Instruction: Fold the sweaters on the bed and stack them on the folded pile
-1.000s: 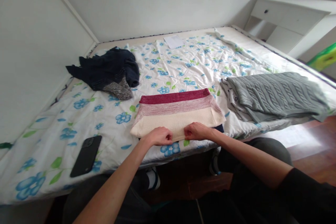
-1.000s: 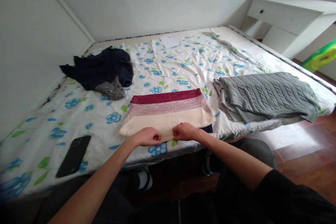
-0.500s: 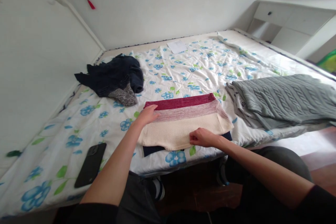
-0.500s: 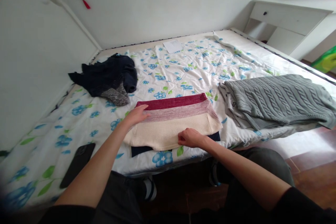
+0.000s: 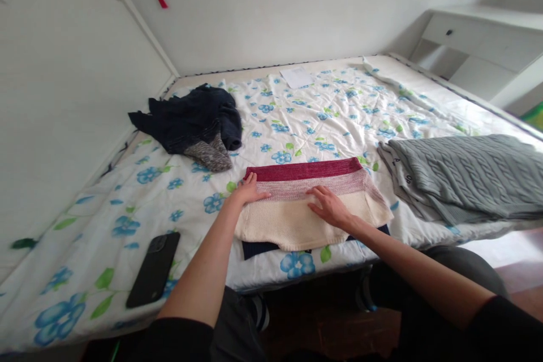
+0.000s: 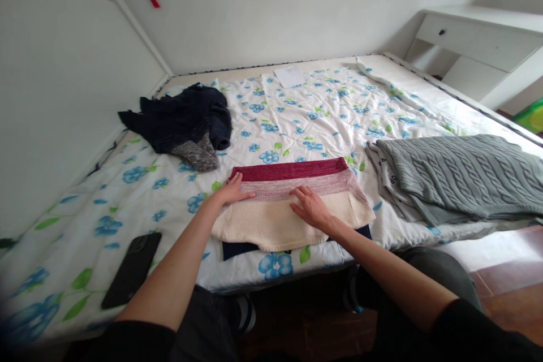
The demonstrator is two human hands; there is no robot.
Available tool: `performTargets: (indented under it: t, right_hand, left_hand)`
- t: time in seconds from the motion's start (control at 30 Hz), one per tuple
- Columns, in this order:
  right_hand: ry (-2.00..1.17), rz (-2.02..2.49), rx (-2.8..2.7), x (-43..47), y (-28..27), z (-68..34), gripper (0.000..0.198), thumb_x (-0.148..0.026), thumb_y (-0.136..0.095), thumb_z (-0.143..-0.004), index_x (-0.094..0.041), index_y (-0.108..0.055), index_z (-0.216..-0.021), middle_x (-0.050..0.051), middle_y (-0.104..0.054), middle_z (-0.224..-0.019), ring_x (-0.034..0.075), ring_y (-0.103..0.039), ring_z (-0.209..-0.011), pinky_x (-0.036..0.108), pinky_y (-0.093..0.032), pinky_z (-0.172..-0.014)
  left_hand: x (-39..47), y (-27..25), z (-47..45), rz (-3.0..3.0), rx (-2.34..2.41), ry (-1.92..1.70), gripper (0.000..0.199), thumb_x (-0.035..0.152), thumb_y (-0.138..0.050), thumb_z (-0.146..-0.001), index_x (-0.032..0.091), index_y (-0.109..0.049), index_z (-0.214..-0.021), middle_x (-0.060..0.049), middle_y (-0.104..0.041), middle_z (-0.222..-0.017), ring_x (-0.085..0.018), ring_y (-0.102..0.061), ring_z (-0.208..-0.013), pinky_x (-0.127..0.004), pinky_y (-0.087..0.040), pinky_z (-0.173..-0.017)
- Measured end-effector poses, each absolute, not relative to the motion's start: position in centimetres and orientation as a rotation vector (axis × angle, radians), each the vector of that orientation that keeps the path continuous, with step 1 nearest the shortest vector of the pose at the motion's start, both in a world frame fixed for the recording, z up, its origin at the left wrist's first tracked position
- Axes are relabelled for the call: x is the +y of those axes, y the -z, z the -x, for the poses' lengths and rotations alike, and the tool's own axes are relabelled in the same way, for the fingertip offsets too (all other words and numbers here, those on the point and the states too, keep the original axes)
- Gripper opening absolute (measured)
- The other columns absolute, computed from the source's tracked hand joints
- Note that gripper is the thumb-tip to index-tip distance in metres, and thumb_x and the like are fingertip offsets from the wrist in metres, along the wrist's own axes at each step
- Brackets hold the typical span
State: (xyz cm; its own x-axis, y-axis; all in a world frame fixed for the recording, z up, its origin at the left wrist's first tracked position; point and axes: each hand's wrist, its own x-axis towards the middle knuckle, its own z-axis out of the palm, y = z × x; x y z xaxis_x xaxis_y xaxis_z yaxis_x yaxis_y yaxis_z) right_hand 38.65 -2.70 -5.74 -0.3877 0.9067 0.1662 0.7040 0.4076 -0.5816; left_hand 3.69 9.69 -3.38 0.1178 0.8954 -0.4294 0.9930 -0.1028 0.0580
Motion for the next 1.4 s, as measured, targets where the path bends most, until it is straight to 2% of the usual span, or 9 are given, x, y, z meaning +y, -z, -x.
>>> performTargets:
  t: [0.17,0.27,0.37,0.47,0.67,0.77,0.87,1.13,1.4]
  right_hand:
    - [-0.532,1.431,-2.238,2.6,6.9,-31.6,0.065,-0.032,-0.064,-0.112,-0.018,-0.053,-0.175,0.019,-0.049,-0.181,0.036,-0.042,-0.170,0.054,-0.036,-0.140]
    - [-0.578,1.529,-2.295,5.6,6.9,-25.6,0.074,-0.038,-0.060,-0.114,-0.016,-0.042,-0.183,0.018,-0.033,-0.191,0.036,-0.028,-0.178,0.056,-0.028,-0.143]
    - [-0.592,1.542,-2.409,7.4,6.8,-20.9,0.070,-0.042,-0.045,-0.120,-0.017,-0.039,-0.184,0.016,-0.029,-0.192,0.033,-0.026,-0.179,0.058,-0.020,-0.145]
    - [-0.541,1.557,-2.503,7.9,7.0,-18.7,0.069,-0.040,-0.033,-0.122,-0.013,-0.039,-0.184,0.016,-0.028,-0.192,0.032,-0.024,-0.180,0.059,-0.014,-0.146]
    - [-0.523,1.515,-2.582,8.3,7.4,-19.3,0.072,-0.042,-0.029,-0.122,-0.008,-0.033,-0.186,0.017,-0.022,-0.193,0.032,-0.019,-0.181,0.059,-0.013,-0.146]
    - [-0.586,1.419,-2.564,8.7,7.6,-21.2,0.072,-0.045,-0.037,-0.122,-0.010,-0.038,-0.184,0.017,-0.027,-0.192,0.032,-0.023,-0.180,0.056,-0.016,-0.147]
    - [-0.614,1.357,-2.531,8.8,7.9,-24.7,0.073,-0.051,-0.047,-0.120,-0.016,-0.041,-0.184,0.015,-0.030,-0.192,0.033,-0.026,-0.180,0.055,-0.022,-0.145]
    - [-0.563,1.631,-2.521,8.6,8.7,-41.5,0.075,-0.065,-0.041,-0.120,-0.029,-0.036,-0.187,0.011,-0.028,-0.193,0.035,-0.023,-0.180,0.064,-0.022,-0.144]
    - [-0.591,2.032,-2.257,8.6,11.1,-57.1,0.076,-0.052,-0.043,-0.118,-0.017,-0.040,-0.184,0.018,-0.030,-0.191,0.033,-0.026,-0.180,0.054,-0.028,-0.144]
  left_hand:
    - [8.9,2.5,-4.7,-1.975,1.903,0.502,0.130,0.090,-0.069,-0.088,0.023,-0.022,-0.189,-0.019,-0.008,-0.196,-0.052,-0.012,-0.180,-0.069,-0.028,-0.140]
    - [8.4,2.2,-5.1,-2.008,1.922,0.513,0.119,0.079,-0.068,-0.094,0.019,-0.027,-0.188,-0.019,-0.015,-0.195,-0.051,-0.010,-0.180,-0.072,-0.022,-0.142]
    - [8.0,2.5,-4.9,-2.097,1.916,0.503,0.103,0.057,-0.066,-0.099,0.015,-0.032,-0.186,-0.021,-0.026,-0.193,-0.046,-0.015,-0.181,-0.069,-0.021,-0.143]
    - [7.9,3.2,-4.4,-2.168,1.866,0.492,0.100,0.037,-0.067,-0.095,0.010,-0.032,-0.185,-0.023,-0.031,-0.191,-0.042,-0.023,-0.180,-0.064,-0.026,-0.143]
    - [8.2,3.6,-4.1,-2.234,1.771,0.427,0.102,0.032,-0.067,-0.091,0.006,-0.032,-0.184,-0.023,-0.030,-0.191,-0.037,-0.022,-0.181,-0.052,-0.021,-0.146]
    - [8.3,3.7,-4.3,-2.261,1.684,0.344,0.100,0.037,-0.062,-0.095,0.013,-0.029,-0.186,-0.017,-0.025,-0.194,-0.035,-0.022,-0.181,-0.050,-0.020,-0.146]
    - [8.6,4.0,-4.5,-2.236,1.676,0.288,0.092,0.044,-0.053,-0.103,0.012,-0.030,-0.186,-0.018,-0.025,-0.194,-0.036,-0.023,-0.181,-0.053,-0.021,-0.145]
    - [9.1,4.5,-4.2,-2.211,1.696,0.289,0.091,0.056,-0.047,-0.108,0.011,-0.030,-0.186,-0.020,-0.021,-0.194,-0.037,-0.020,-0.181,-0.051,-0.022,-0.144]
    - [9.3,4.1,-4.5,-2.158,1.722,0.360,0.096,0.057,-0.046,-0.107,0.007,-0.027,-0.186,-0.020,-0.016,-0.194,-0.036,-0.017,-0.182,-0.050,-0.021,-0.144]
